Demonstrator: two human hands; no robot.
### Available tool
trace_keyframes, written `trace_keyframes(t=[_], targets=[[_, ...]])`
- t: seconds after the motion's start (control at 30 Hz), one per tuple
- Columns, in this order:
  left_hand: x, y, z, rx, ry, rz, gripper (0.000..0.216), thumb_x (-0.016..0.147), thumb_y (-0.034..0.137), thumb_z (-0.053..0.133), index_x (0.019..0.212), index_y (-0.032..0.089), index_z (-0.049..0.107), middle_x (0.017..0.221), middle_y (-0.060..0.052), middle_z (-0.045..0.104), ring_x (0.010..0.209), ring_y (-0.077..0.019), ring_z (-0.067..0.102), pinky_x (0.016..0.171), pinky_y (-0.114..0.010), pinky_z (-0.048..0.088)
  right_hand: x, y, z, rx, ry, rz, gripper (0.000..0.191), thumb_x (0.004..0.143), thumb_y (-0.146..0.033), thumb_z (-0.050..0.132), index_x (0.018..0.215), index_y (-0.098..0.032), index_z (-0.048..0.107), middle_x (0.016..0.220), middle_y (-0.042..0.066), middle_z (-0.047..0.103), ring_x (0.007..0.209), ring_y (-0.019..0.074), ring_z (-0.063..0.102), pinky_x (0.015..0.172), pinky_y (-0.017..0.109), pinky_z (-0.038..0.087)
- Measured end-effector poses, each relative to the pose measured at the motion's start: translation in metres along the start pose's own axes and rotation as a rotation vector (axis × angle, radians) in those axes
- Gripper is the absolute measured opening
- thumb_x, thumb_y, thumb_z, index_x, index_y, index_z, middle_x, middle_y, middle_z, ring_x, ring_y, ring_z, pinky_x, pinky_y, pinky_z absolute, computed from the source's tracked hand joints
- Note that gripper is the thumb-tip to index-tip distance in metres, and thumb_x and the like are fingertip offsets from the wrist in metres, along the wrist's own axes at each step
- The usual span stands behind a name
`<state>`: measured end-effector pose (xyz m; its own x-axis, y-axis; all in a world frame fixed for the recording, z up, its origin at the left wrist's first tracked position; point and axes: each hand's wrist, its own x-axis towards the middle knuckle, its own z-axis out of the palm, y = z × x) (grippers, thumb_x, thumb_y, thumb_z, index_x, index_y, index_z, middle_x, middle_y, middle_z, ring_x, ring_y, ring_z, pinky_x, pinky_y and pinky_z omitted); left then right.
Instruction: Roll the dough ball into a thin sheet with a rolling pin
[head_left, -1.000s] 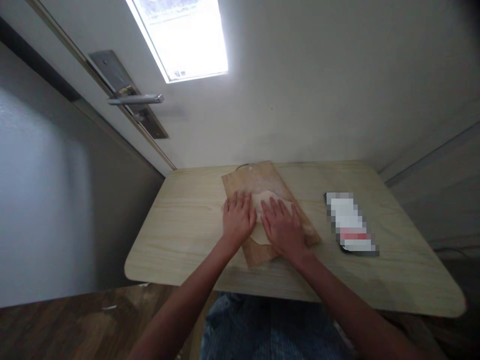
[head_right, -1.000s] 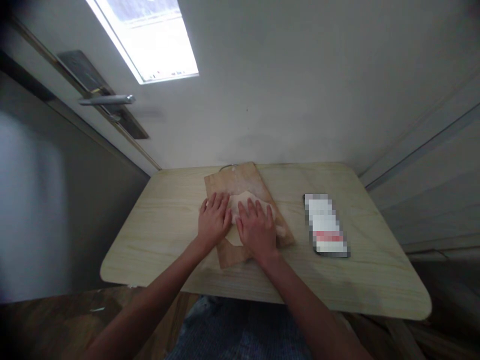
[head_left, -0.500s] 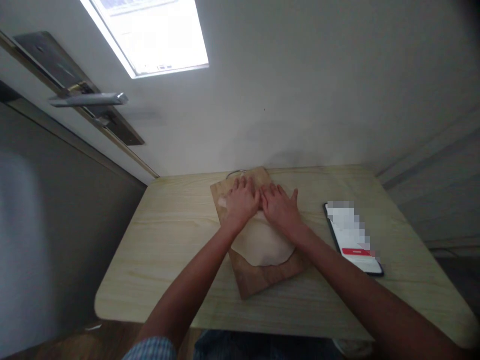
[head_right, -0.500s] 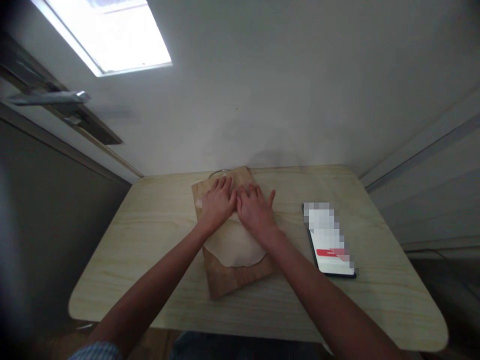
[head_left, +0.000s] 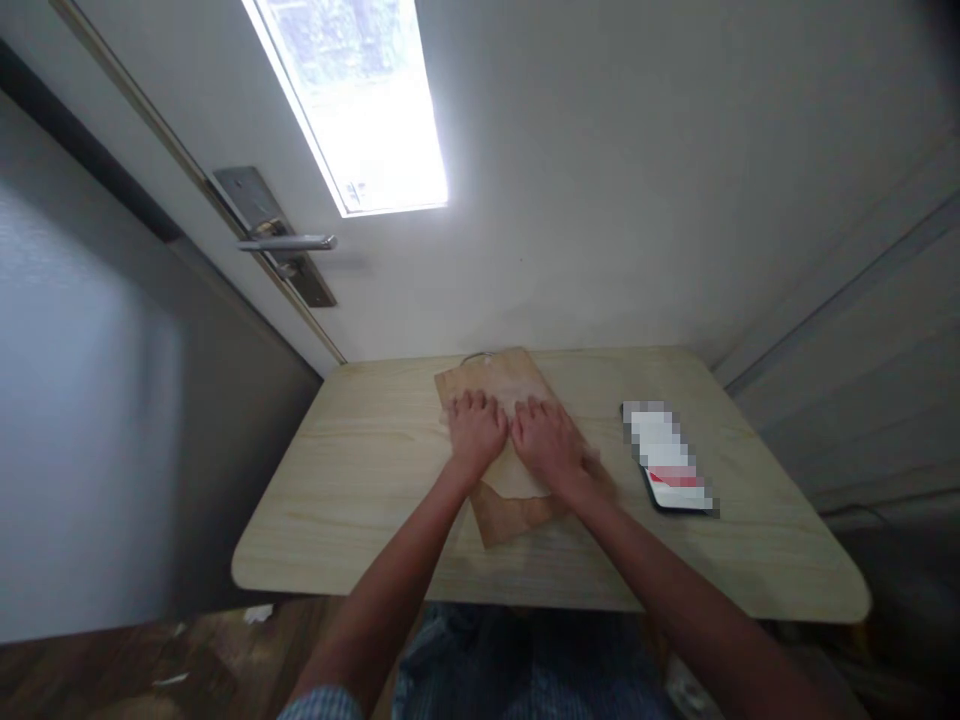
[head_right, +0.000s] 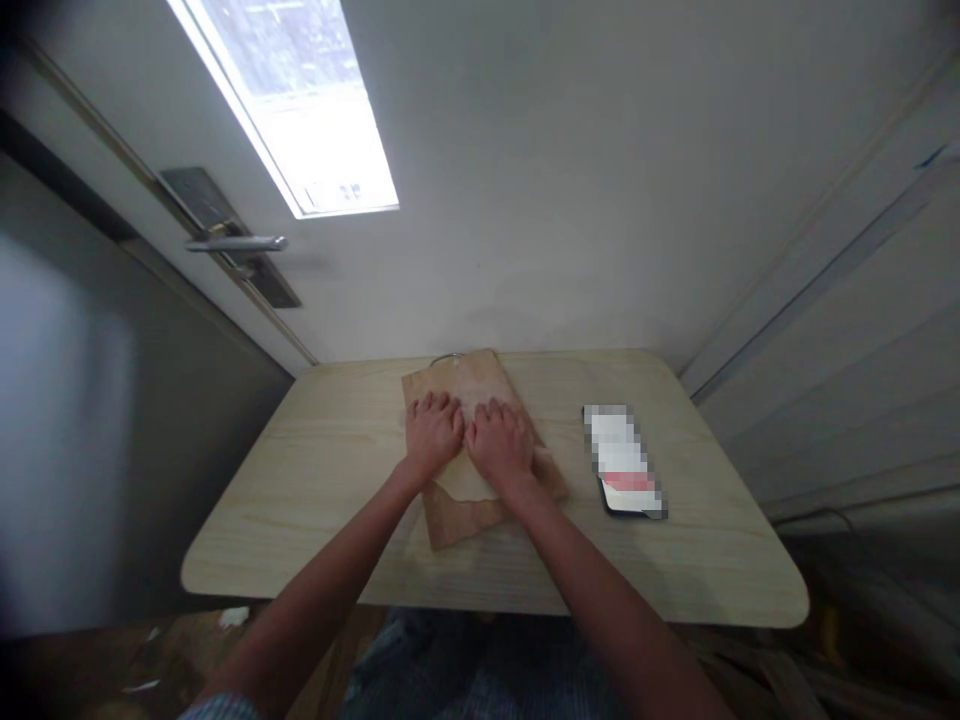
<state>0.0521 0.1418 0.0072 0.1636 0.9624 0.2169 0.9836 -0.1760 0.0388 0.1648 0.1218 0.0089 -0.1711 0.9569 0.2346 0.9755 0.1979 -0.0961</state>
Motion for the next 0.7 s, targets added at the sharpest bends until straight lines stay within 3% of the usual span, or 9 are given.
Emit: trace_keyframes(t=[0.2,0.33,0.5,0.7], targets=[[-0.055,-0.01,-0.007,0.012,0.039,0.046,0.045,0.086,0.033,0.027,0.125,0.014,0.036,0.134,-0.013,0.033,0.126,-0.0232,0.024,0.099,-0.045,0.021,-0.049,-0.009,-0.001,0.018,0.074,-0.121,0.041,0.086,-0.033,0.03,0.123,-0.019,0.043,0.128,0.012,0.043,0.114,0.0243,0.041,0.09,0.04,0.031],[-0.072,-0.012,-0.002,0.018,0.059,0.04,0.055,0.085,0.04,0.027,0.131,0.01,0.024,0.138,-0.017,0.022,0.128,-0.0238,0.017,0.1,-0.046,0.018,-0.061,-0.01,0.0,0.038,0.09,-0.139,0.042,0.087,-0.031,0.03,0.125,-0.018,0.04,0.131,0.009,0.039,0.118,0.0223,0.036,0.093,0.04,0.028],[-0.05,-0.011,0.004,-0.014,0.05,0.045,0.051,0.086,0.04,0.027,0.132,0.018,0.025,0.139,-0.012,0.022,0.128,-0.0228,0.019,0.101,-0.046,0.017,-0.041,-0.007,0.003,0.035,0.089,-0.102,0.043,0.086,-0.036,0.029,0.123,-0.018,0.043,0.129,0.01,0.042,0.118,0.0247,0.036,0.097,0.046,0.021],[0.01,-0.005,0.01,-0.042,0.013,0.036,0.042,0.088,0.036,0.019,0.118,0.021,0.046,0.124,-0.007,0.047,0.118,-0.0223,0.036,0.098,-0.042,0.023,0.01,0.008,0.009,-0.027,0.05,-0.031,0.042,0.087,-0.034,0.026,0.122,-0.019,0.044,0.127,0.01,0.045,0.117,0.0255,0.036,0.095,0.048,0.022]])
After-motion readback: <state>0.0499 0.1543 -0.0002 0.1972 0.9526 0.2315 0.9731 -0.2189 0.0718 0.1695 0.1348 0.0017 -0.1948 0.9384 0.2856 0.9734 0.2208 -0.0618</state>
